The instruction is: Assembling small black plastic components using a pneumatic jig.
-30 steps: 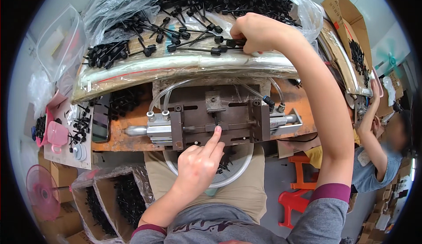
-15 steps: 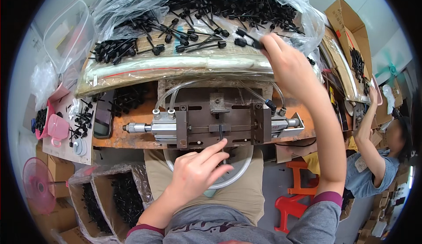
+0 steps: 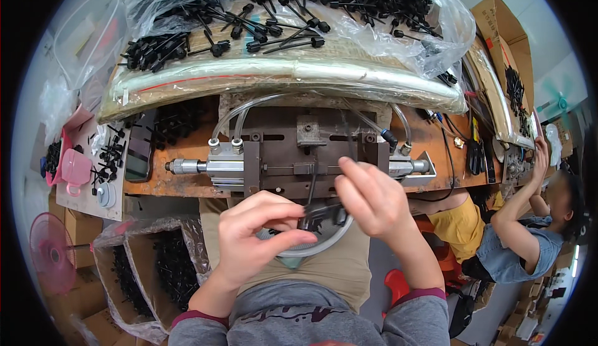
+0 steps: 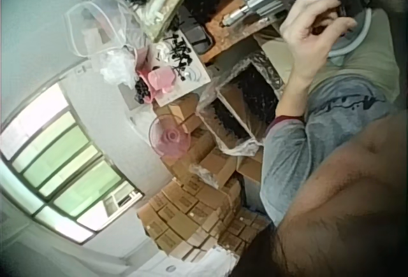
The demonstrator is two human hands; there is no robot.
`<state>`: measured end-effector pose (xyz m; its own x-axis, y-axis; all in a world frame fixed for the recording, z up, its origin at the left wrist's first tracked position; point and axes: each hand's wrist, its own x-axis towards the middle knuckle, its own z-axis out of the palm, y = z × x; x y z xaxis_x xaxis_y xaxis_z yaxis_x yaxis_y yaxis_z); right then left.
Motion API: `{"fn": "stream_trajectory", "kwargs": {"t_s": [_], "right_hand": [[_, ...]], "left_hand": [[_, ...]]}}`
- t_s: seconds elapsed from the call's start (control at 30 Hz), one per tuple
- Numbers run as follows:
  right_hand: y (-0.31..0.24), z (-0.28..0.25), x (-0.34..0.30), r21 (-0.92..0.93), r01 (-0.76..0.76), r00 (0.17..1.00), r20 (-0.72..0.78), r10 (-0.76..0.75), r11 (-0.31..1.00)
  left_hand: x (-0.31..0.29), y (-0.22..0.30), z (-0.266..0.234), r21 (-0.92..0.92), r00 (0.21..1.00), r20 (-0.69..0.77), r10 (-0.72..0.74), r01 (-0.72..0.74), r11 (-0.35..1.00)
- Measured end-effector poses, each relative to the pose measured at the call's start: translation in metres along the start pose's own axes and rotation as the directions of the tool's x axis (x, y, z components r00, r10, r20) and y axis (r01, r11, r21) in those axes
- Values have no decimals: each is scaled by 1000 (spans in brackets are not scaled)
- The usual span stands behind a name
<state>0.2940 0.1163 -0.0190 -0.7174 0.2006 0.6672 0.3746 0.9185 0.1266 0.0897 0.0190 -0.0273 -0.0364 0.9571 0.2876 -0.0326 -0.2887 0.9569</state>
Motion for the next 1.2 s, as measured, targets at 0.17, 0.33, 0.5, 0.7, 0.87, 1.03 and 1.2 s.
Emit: {"fn": "stream_trajectory", "kwargs": {"t_s": [0.17,0.33,0.5,0.7,0.87,1.03,1.2], "right_hand": [[3,-2,-20,21,-121,990,-69,122,992],[0,-7,-33,16,-165,984,-66,165,986],[-7,-16,-29,-9,-196,980,-34,196,981],[-14,-17,-26,-10,-208,978,-29,207,978],[-19,-13,-28,-51,-189,982,-1,189,981],[-30,-3,-22,-43,-108,991,74,111,993],[-23,0,-19,-83,-131,991,-14,130,988]], "left_hand": [[3,-24,11,704,927,195,322,-360,613],[3,-44,16,779,894,334,298,-440,447],[13,-36,20,823,927,307,218,-373,428],[11,-37,21,843,935,291,203,-350,408],[14,-8,16,435,990,144,-8,-56,899],[8,6,6,209,968,224,117,-165,964],[-4,15,-6,139,981,181,70,-96,986]]}}
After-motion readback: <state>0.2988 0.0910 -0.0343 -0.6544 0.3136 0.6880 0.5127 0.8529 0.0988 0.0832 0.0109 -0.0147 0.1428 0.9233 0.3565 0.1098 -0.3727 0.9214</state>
